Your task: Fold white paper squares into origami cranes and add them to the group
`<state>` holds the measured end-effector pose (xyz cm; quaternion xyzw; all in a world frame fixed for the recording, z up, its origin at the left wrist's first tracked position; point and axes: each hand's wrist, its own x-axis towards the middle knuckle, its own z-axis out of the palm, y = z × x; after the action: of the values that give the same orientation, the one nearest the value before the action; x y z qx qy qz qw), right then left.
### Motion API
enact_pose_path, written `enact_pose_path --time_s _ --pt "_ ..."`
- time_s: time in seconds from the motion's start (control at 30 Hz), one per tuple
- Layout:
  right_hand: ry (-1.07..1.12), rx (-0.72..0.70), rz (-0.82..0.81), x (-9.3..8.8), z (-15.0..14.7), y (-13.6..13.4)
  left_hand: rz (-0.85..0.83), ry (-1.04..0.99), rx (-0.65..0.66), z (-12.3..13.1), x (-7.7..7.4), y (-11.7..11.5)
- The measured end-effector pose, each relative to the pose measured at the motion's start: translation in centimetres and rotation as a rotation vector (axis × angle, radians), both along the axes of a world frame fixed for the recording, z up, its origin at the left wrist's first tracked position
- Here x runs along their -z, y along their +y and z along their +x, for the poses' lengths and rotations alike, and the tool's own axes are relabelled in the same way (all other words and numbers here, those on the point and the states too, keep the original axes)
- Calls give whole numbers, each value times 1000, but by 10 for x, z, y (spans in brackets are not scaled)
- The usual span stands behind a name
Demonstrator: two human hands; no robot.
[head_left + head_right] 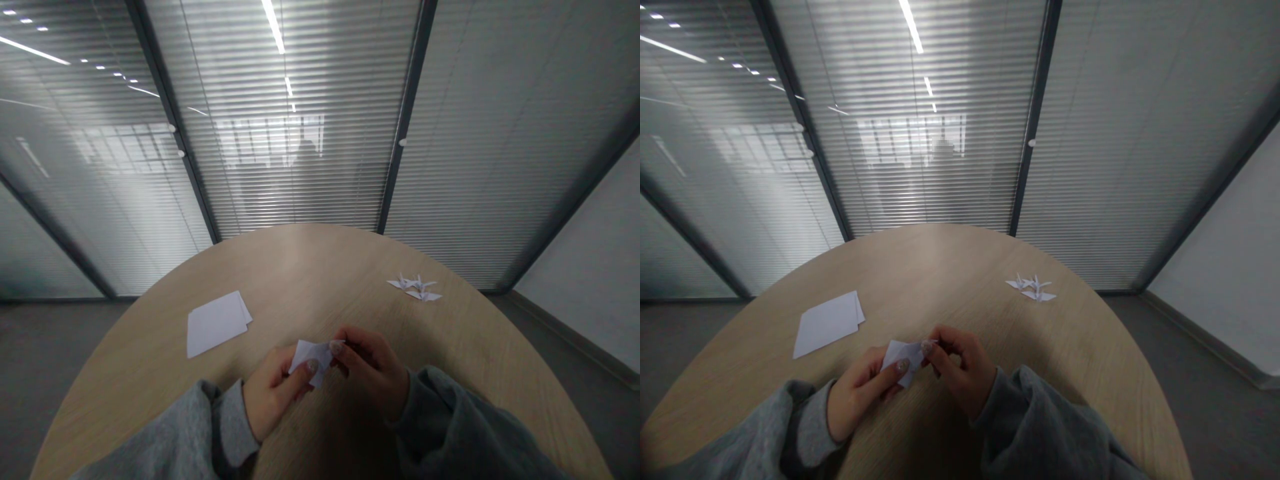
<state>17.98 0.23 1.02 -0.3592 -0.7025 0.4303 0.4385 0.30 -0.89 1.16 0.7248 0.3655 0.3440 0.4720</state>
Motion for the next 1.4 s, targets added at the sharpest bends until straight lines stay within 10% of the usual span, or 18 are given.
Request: enact_pose_path --time_s 0.3,1.4 --pt "-107 68 252 -4 1 -2 -129 -33 -115 4 -2 3" --pt "-51 58 45 0 0 1 -198 -100 -64 1 2 3"
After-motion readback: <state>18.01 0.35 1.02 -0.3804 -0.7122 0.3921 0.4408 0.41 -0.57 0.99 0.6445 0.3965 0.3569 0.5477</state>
